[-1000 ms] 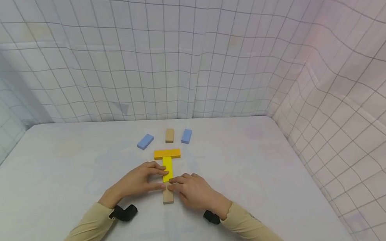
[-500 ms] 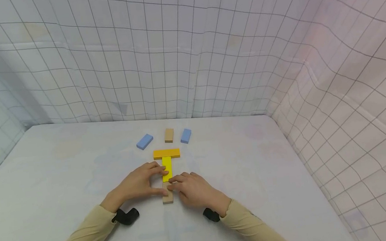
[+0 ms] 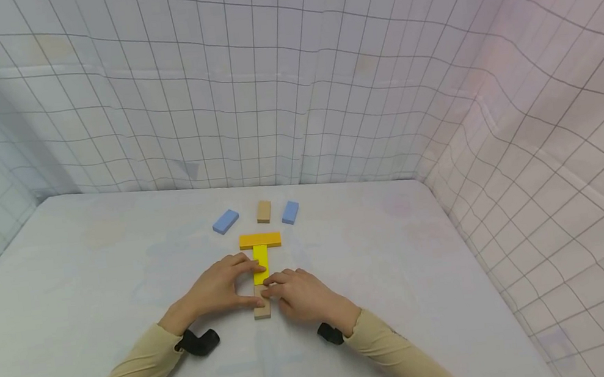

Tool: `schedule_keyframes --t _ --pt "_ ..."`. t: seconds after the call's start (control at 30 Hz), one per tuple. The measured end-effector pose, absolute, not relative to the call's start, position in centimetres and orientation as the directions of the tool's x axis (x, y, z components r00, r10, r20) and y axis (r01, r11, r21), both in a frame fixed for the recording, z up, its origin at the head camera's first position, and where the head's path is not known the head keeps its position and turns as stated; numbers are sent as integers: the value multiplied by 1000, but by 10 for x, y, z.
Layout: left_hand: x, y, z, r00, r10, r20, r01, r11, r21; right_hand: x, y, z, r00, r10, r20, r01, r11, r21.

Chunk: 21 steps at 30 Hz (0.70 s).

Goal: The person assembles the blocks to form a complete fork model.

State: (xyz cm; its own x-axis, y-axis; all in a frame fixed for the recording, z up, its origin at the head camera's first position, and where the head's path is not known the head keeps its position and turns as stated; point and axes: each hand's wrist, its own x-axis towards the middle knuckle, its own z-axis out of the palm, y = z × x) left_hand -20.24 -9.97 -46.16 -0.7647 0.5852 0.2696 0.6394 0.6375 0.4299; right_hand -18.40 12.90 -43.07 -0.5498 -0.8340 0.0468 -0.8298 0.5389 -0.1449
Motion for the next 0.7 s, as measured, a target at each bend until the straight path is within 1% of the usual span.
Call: schedule_keyframes --t 0.23,0.4,0.5,0.57,0.7 --pt "-205 -100 -466 -764 578 287 642 636 428 -184 129 -432 -546 -835 63 -832 533 -152" --pt "-204 -101 -466 -769 570 288 636 639 433 -187 129 -433 -524 -848 74 -845 508 -167" --pt "-204 -101 -468 -770 565 295 635 639 434 -192 130 -433 -512 -854 86 -847 487 -212" --pt "-204 -101 -469 -769 566 298 637 639 431 -196 131 -433 -518 -850 96 -835 478 -271" --pt "-205 -101 -470 -770 567 293 636 644 425 -208 135 -433 -562 -815 141 -786 473 -397"
